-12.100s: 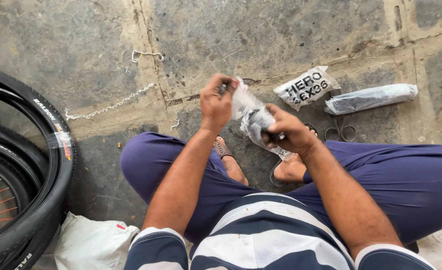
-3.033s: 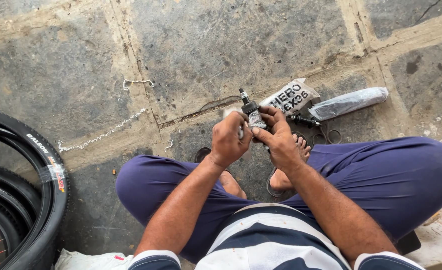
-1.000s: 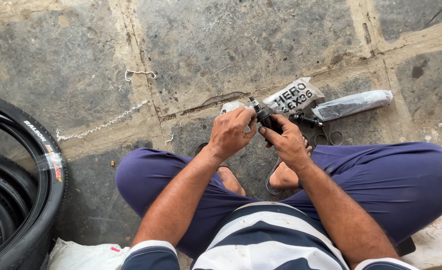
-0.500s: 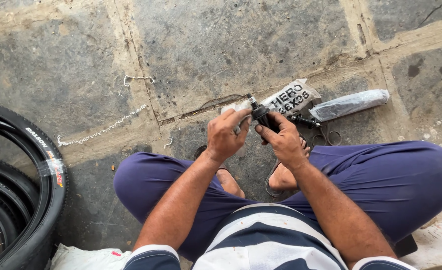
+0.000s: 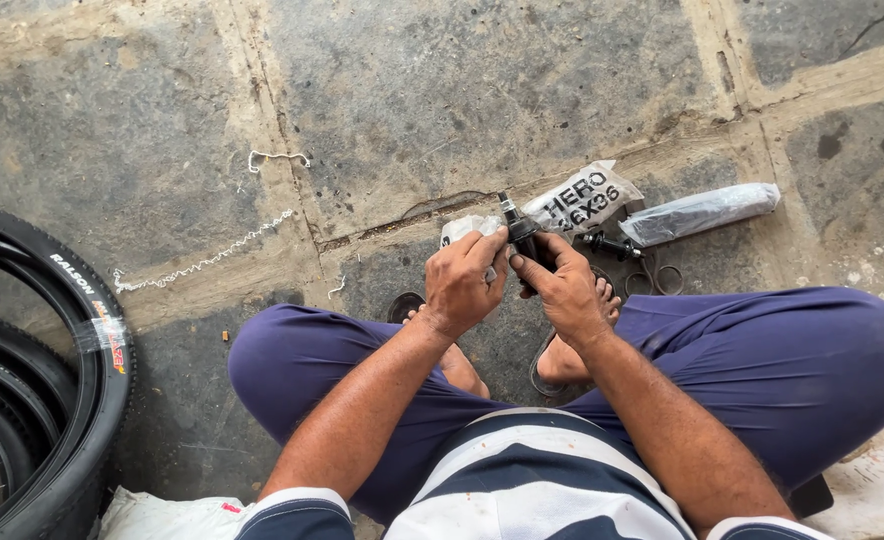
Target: The person unpacks a bicycle hub and a bundle of spokes from plastic packaging. They then insert the spokes into the hub flange one by one.
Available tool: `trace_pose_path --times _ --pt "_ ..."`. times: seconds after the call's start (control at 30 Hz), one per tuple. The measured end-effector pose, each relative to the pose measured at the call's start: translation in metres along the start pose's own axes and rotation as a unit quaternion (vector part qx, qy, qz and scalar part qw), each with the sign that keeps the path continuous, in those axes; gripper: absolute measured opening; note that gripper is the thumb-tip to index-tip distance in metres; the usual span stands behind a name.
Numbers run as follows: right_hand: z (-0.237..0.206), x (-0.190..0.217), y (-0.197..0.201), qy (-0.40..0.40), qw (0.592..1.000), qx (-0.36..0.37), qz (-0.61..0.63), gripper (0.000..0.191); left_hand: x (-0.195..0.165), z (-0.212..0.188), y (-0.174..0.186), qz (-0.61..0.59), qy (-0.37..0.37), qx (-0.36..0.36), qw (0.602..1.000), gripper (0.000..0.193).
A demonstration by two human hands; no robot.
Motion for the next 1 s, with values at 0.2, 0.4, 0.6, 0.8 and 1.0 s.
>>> trace_pose_path --times 0.2,0.4,0.6,0.8,1.0 --pt "0.000 0.000 0.000 -0.001 1.000 0.001 0.000 0.039 0.009 -0.003 -0.008 -0.014 0.011 0.012 1.000 0.019" --pt "-0.004 0.008 0.004 0.027 0.999 0.014 -0.028 0.037 0.028 0.008 -0.007 -0.094 0.021 0.042 0.994 0.014" --pt "-0.010 0.022 0.007 0.094 0.983 -0.003 -0.156 0.042 0.031 0.009 0.002 -0.098 -0.001 0.038 0.994 0.011" --pt "-0.011 0.033 -0.004 0.095 0.977 -0.013 -0.189 0.043 0.035 -0.003 -0.004 -0.028 0.014 -0.029 0.999 0.008" --pt "-0.004 0.000 0.005 -0.013 0.968 0.015 -0.251 0.043 0.075 0.017 0.071 0.013 0.021 -0.246 0.969 0.007"
Point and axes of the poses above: each hand's wrist, its own z-axis towards the middle knuckle, its own y-axis out of the back of the hand, x = y × z, the point moved 6 cm from there along z, towards the middle knuckle, and after that the axes turned 8 degrees about -z, right-handed, at the moved point
